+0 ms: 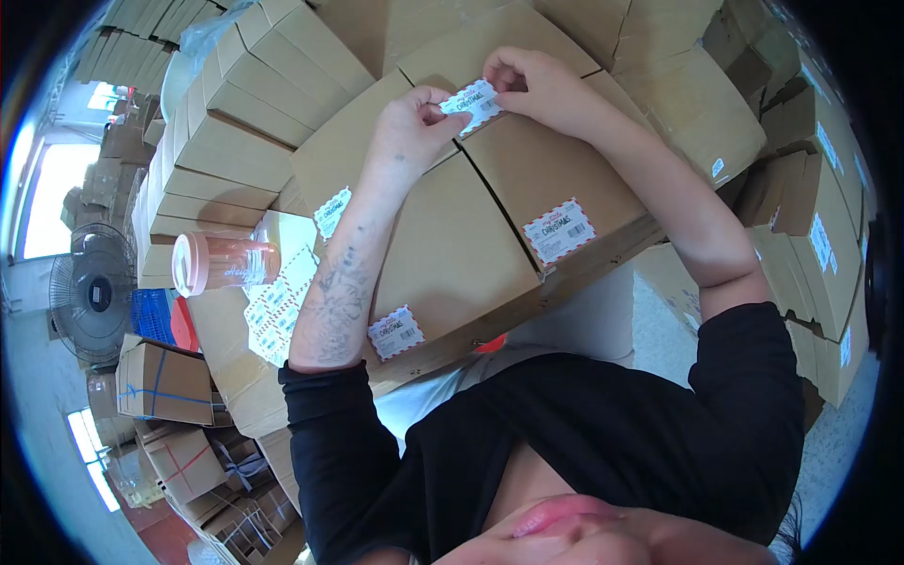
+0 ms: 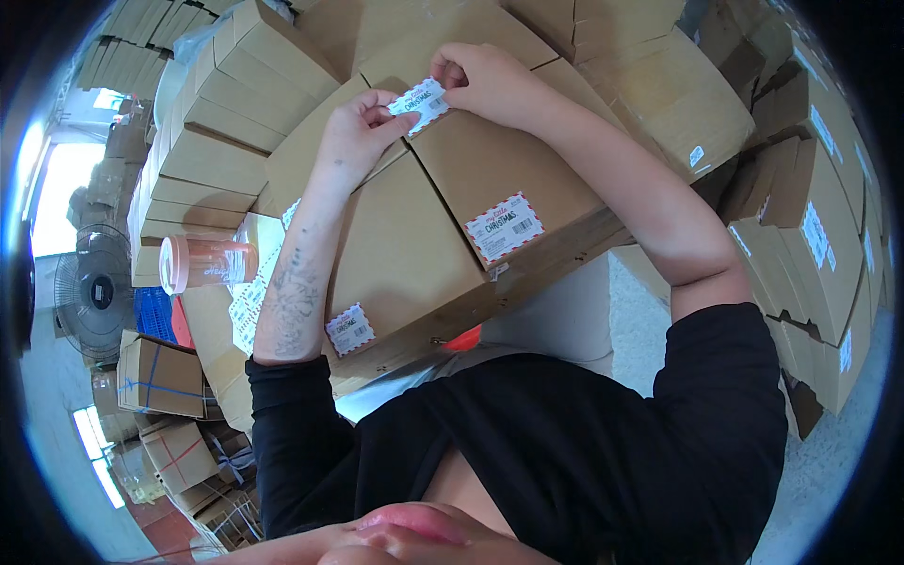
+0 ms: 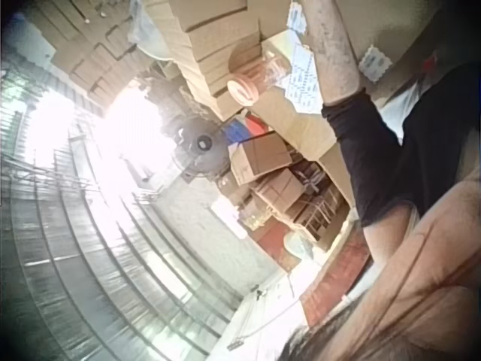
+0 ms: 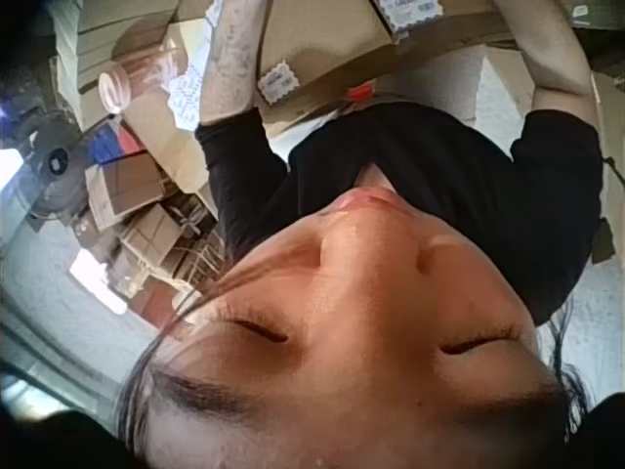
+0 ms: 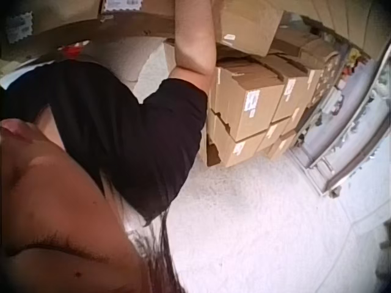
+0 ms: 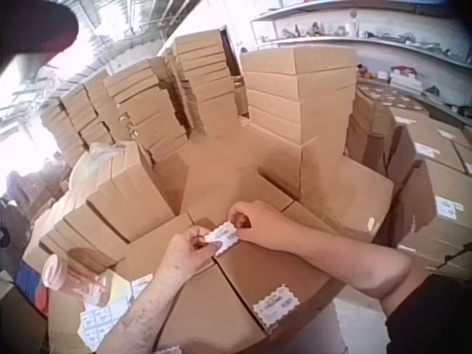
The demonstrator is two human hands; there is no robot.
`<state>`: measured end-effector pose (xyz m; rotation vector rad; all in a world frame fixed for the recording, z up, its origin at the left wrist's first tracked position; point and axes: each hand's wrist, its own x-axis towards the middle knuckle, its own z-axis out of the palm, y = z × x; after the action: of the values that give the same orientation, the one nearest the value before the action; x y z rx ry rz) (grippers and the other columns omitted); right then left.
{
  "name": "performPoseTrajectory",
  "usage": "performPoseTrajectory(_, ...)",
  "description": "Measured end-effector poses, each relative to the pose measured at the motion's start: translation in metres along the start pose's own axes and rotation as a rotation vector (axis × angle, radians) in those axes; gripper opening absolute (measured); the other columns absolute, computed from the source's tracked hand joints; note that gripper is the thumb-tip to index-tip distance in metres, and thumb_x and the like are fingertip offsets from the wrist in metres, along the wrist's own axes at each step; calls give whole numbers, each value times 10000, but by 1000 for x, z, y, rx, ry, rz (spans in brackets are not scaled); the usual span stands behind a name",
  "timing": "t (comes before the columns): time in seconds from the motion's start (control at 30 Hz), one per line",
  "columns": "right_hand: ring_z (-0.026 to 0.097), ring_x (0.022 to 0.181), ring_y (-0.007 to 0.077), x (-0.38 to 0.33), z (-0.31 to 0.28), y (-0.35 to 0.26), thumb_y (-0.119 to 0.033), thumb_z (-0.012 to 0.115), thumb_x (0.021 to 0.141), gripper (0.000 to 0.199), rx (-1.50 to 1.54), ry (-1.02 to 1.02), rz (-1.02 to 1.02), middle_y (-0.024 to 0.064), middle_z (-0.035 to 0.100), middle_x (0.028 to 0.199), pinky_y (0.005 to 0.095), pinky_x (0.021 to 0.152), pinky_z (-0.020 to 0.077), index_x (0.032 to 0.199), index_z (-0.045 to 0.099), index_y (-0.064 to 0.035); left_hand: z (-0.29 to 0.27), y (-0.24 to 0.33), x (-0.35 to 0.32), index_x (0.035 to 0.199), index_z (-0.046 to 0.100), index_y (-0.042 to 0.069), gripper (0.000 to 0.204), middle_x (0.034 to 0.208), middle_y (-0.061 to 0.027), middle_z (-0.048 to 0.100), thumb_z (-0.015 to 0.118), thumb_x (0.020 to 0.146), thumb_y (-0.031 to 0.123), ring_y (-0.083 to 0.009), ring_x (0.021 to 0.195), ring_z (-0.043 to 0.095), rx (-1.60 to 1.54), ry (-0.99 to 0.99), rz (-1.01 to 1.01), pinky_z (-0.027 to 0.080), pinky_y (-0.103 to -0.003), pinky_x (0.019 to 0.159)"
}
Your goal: Applying adhesive labels to cardboard boxes in a warehouse environment.
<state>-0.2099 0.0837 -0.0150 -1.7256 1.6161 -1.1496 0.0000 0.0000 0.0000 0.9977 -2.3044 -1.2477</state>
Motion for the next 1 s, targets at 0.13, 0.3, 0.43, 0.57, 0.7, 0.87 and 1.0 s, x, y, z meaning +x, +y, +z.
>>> performPoseTrajectory(0.13, 651, 735, 227, -1, -1, -2, -72, 689, 759, 234, -27, 10, -38, 101, 686, 782, 367, 681, 502, 983, 632, -33, -1, 6, -1, 1060, 661, -8, 280, 827, -51, 708, 765, 840, 129, -84, 741, 626, -41, 6, -5, 489, -239, 678)
performPoseTrajectory(0.3, 648, 724, 249, 0, 1, -1, -68, 686, 762, 219, -47, 31, -99, 104, 681, 771, 372, 673, 498, 970, 625, -31, -4, 2, 0, 1037, 660, -19, 223, 888, -39, 710, 747, 866, 94, -66, 805, 628, -70, -35, 1, 482, -210, 729)
performPoseTrajectory(0.43, 646, 761, 220, -3, 0, -5, -64, 681, 781, 214, 3, 22, -86, 86, 671, 778, 363, 694, 499, 984, 618, -34, -4, 2, -1, 980, 686, 7, 181, 824, -19, 679, 750, 859, 126, -72, 737, 581, -85, -1, 28, 458, -230, 670)
performPoseTrajectory(0.57, 635, 795, 200, -6, -2, -2, -65, 678, 800, 247, 113, 35, -54, 75, 665, 834, 353, 720, 501, 1033, 602, -39, -5, 9, 0, 968, 694, 29, 182, 744, -1, 636, 755, 847, 152, -80, 664, 523, -53, 10, 66, 428, -256, 616)
performPoseTrajectory(0.7, 583, 821, 112, -5, -5, -4, -30, 634, 855, 248, 90, -41, 2, 37, 634, 881, 285, 750, 474, 1093, 564, -40, -7, 4, 4, 1003, 686, 25, 216, 753, -7, 643, 761, 838, 142, -81, 677, 542, -98, -22, 9, 442, -259, 627)
performPoseTrajectory(0.87, 581, 799, 111, -5, -2, -10, -27, 635, 852, 270, 53, -21, 7, 33, 630, 851, 283, 718, 472, 1113, 570, -48, -12, 2, 0, 1092, 656, 26, 323, 767, -23, 653, 781, 808, 116, -92, 707, 585, -38, -21, -11, 467, -265, 650)
performPoseTrajectory(1.0, 583, 793, 116, -6, -3, -7, -30, 641, 849, 272, 21, -27, 11, 34, 627, 833, 288, 721, 478, 1111, 571, -48, -13, 5, 3, 1162, 617, 24, 356, 800, -7, 665, 767, 844, 84, -59, 733, 577, -38, -50, -28, 452, -219, 698)
